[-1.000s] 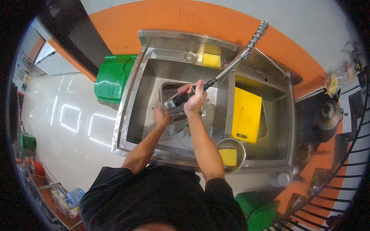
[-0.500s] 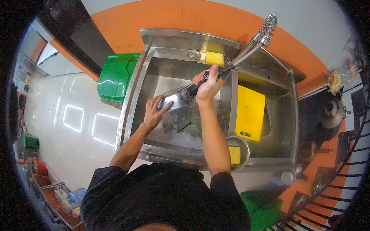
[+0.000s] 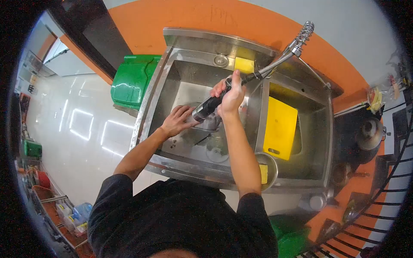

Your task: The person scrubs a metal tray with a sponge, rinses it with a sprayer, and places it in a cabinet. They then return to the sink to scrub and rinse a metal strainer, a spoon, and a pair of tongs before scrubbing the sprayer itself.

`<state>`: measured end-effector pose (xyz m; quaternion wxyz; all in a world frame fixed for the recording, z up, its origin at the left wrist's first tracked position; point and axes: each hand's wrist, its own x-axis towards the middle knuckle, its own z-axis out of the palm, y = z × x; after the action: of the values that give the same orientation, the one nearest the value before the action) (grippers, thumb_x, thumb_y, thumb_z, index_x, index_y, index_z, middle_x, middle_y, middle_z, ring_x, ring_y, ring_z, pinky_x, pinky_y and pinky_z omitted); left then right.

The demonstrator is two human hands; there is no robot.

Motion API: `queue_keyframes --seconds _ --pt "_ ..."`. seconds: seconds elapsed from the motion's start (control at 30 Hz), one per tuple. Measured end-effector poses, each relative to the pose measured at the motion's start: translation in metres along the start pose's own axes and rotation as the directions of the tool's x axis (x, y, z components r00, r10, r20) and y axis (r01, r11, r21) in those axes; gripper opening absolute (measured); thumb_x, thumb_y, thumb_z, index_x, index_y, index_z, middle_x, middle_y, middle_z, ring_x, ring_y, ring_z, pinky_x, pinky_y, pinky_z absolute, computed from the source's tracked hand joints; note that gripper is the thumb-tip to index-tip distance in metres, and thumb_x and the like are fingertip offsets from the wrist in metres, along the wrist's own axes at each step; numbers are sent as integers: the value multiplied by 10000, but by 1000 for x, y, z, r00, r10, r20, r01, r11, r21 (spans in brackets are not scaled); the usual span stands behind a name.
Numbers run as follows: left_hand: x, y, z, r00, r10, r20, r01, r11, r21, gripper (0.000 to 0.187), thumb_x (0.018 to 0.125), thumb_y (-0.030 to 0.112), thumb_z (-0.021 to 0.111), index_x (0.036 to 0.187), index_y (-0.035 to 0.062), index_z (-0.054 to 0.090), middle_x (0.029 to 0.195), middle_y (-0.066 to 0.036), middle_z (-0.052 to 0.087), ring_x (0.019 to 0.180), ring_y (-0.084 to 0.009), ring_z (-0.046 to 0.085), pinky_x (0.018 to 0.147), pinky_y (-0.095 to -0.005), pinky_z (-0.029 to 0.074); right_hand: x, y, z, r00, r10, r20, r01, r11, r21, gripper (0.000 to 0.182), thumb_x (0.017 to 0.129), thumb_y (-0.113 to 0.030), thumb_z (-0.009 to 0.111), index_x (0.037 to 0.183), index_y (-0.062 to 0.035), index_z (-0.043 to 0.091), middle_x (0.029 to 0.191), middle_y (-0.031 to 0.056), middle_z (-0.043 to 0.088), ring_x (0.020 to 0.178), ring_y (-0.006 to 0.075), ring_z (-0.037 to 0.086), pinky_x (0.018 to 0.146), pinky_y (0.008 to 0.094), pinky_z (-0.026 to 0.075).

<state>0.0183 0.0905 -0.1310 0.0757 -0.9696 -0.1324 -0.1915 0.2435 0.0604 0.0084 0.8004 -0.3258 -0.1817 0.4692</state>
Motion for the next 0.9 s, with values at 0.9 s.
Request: queue_keyframes --seconds 0.9 --pt "36 22 -29 773 628 -91 -618 778 116 558 854 196 520 1387 352 465 1245 52 535 1133 -106 474 799 -226 400 24 19 -33 954 -300 -15 265 866 -424 526 964 -393 550 576 -63 417 472 70 441 390 173 442 407 315 376"
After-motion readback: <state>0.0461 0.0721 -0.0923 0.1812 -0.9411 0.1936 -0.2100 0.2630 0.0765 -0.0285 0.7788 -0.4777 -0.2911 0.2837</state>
